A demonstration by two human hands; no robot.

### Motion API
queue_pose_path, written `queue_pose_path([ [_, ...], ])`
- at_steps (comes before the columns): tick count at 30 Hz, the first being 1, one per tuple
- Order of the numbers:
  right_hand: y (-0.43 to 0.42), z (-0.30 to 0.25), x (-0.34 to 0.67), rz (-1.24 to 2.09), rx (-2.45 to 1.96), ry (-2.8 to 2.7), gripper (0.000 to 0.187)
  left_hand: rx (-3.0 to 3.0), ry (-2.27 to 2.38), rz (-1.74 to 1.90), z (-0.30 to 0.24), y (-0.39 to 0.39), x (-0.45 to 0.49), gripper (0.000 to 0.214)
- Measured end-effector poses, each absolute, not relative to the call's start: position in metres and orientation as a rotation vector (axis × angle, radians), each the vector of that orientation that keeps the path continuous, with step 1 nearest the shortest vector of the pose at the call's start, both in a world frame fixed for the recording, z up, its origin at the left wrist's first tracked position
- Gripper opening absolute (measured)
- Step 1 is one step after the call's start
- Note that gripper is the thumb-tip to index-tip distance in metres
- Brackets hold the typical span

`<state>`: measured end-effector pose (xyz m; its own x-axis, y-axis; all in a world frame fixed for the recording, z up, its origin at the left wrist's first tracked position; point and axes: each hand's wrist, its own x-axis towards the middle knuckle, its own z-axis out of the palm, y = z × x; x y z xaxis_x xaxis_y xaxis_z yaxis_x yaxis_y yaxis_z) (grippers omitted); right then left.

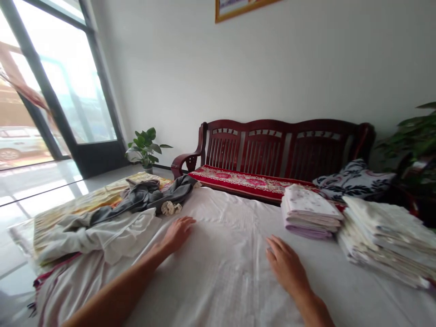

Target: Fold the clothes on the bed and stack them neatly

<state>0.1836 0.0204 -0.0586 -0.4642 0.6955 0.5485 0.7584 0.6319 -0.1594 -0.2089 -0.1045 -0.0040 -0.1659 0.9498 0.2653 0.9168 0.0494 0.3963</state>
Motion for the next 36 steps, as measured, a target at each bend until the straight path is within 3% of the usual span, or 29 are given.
queue_pose_path([
  [13, 0.022, -0.058, 0.185, -0.046, -1.162, -2.278, 0.044, 1.331, 3.123, 0.607, 0.035, -0.126, -0.337, 0.049],
  [24, 0.022, -0.057, 0.185, -0.026, -1.160, -2.265, 0.045, 1.148, 3.152, 0.450, 0.040, -0.142, -0.401, 0.036],
  [26, 0.021, -0.057, 0.185, -0.031, -1.166, -2.264, 0.046, 1.078, 3.143, 0.559, 0.044, -0.140, -0.404, 0.033],
  [31, 0.021, -0.058, 0.184, -0.032, -1.193, -2.255, 0.044, 0.626, 2.962, 1.397, 0.068, -0.132, -0.401, 0.031],
  [36, 0.021, -0.061, 0.184, -0.038, -1.212, -2.252, 0.046, 0.745, 2.751, 1.889, 0.111, -0.106, -0.376, 0.030],
])
